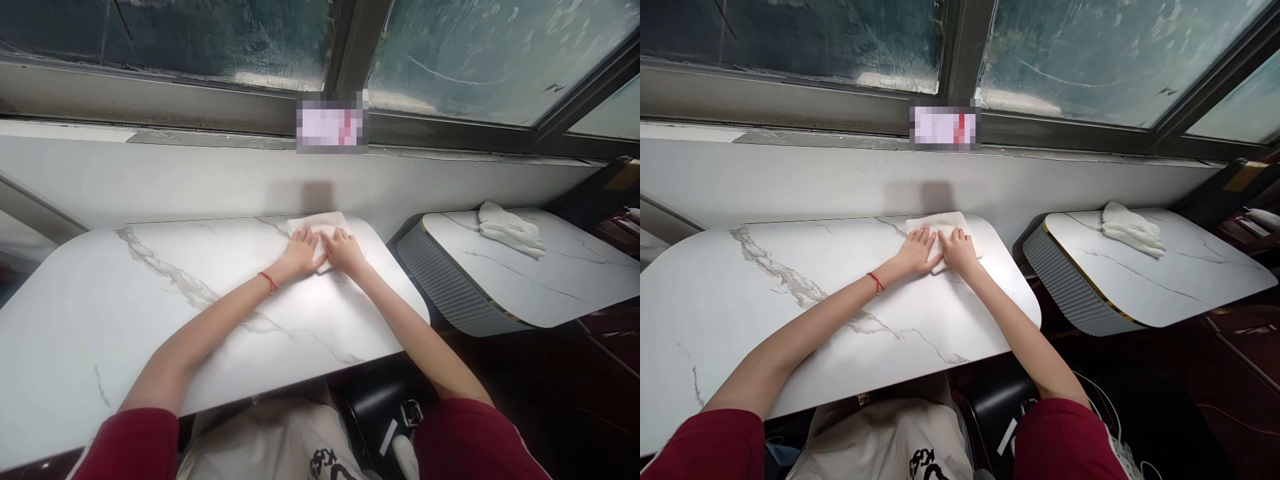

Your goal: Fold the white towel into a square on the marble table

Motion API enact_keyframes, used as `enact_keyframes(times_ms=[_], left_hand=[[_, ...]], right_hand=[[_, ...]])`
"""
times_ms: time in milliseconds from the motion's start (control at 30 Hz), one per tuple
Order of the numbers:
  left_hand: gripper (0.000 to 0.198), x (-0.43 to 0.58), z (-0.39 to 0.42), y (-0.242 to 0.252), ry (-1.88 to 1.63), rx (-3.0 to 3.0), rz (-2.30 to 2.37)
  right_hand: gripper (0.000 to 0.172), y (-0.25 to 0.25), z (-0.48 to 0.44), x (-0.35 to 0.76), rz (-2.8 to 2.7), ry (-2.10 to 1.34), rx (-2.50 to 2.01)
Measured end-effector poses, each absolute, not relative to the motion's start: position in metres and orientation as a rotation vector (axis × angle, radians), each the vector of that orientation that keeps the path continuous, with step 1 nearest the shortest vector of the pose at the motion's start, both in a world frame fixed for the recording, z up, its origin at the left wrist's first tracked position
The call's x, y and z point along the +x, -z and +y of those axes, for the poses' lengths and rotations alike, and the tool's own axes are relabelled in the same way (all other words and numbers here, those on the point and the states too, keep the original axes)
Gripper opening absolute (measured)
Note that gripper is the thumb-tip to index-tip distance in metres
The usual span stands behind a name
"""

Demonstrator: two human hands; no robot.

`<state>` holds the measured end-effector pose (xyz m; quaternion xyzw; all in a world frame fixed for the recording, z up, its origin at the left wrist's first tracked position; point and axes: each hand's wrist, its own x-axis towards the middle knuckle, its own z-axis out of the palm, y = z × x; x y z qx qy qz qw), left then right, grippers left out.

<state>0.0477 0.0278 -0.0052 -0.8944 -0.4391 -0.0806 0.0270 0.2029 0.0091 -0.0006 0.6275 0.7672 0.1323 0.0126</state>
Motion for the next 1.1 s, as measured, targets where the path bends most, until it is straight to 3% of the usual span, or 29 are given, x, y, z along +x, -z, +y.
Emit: enact_keyframes(times_ms=[300,567,833,1100], left_hand=[[0.072,0.09,-0.09,0.015,0.159,-2.719,-1.154],[0.076,0.124,-0.13,0.014,0.177,-2.762,-0.901],[0.076,0.148,-0.095,0.014,0.274,-2.82,-0.85],[0.072,0.145,-0.02,0.02,0.377,-2.894,-0.964]], right_hand=[[0.043,0.036,-0.12,0.265,2.66,-0.919,1.95],[0.038,0.024,-0.186,0.298,2.639,-0.995,2.007],[0.035,0.021,-0.152,0.33,2.526,-1.023,1.968],[0.048,0.001,-0.073,0.309,2.244,-0.616,2.049]])
